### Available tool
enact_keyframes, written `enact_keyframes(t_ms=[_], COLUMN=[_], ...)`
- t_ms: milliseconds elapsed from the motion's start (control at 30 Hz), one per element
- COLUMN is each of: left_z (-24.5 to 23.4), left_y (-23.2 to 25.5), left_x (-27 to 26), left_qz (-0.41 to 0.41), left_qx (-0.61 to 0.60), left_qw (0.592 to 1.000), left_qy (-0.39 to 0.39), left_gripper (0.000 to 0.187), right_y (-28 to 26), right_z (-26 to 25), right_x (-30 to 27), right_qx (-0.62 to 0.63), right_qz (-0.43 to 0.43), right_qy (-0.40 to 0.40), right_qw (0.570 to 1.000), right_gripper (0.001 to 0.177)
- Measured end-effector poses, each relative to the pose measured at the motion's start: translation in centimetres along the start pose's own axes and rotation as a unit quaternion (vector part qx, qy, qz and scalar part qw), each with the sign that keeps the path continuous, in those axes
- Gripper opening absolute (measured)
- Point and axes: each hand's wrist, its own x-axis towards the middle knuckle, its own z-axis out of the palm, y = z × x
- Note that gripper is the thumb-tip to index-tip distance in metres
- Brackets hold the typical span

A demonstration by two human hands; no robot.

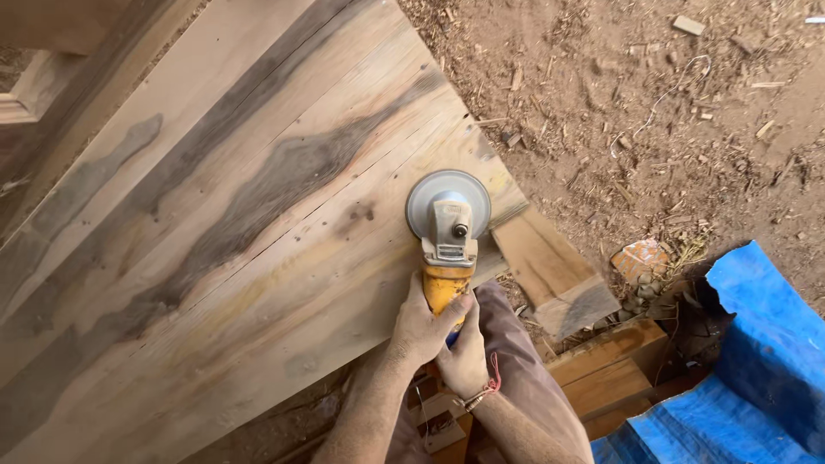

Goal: The person sands a wooden bench using a power sander, moving the tool across the seat and frame surfaces and wiping the wood with a hand.

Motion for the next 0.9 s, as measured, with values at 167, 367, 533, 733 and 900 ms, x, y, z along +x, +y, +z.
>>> enact_keyframes(t_ms=[167, 367, 533, 733, 900], left_z=[-1.3, -4.3, -7.1, -9.9, -12.9], left_y=[-5.9, -11.7, -14.8, -18.2, -21.0], left_x=[-1.8, -3.5, -4.8, -6.9, -8.7], left_qz=[-0.01, 0.012, 0.012, 0.021, -0.04], left_qx=[-0.07, -0.13, -0.183, -0.227, -0.106], left_qw=[0.997, 0.988, 0.98, 0.967, 0.983], left_qy=[0.04, 0.08, 0.078, 0.114, 0.141], left_gripper=[0.09, 0.086, 0.081, 0.078, 0.075], right_y=[0.0, -1.5, -2.7, -2.5, -1.5], right_z=[2.4, 6.7, 10.4, 14.5, 18.0], right_x=[-2.1, -3.6, -5.0, -6.8, -8.5], right_qx=[-0.038, -0.074, -0.091, -0.131, -0.162], right_qz=[0.03, 0.024, 0.01, 0.051, 0.044], right_qy=[-0.057, -0.117, -0.143, -0.183, -0.214], right_qw=[0.997, 0.99, 0.985, 0.973, 0.962], right_gripper=[0.085, 0.087, 0.086, 0.085, 0.087])
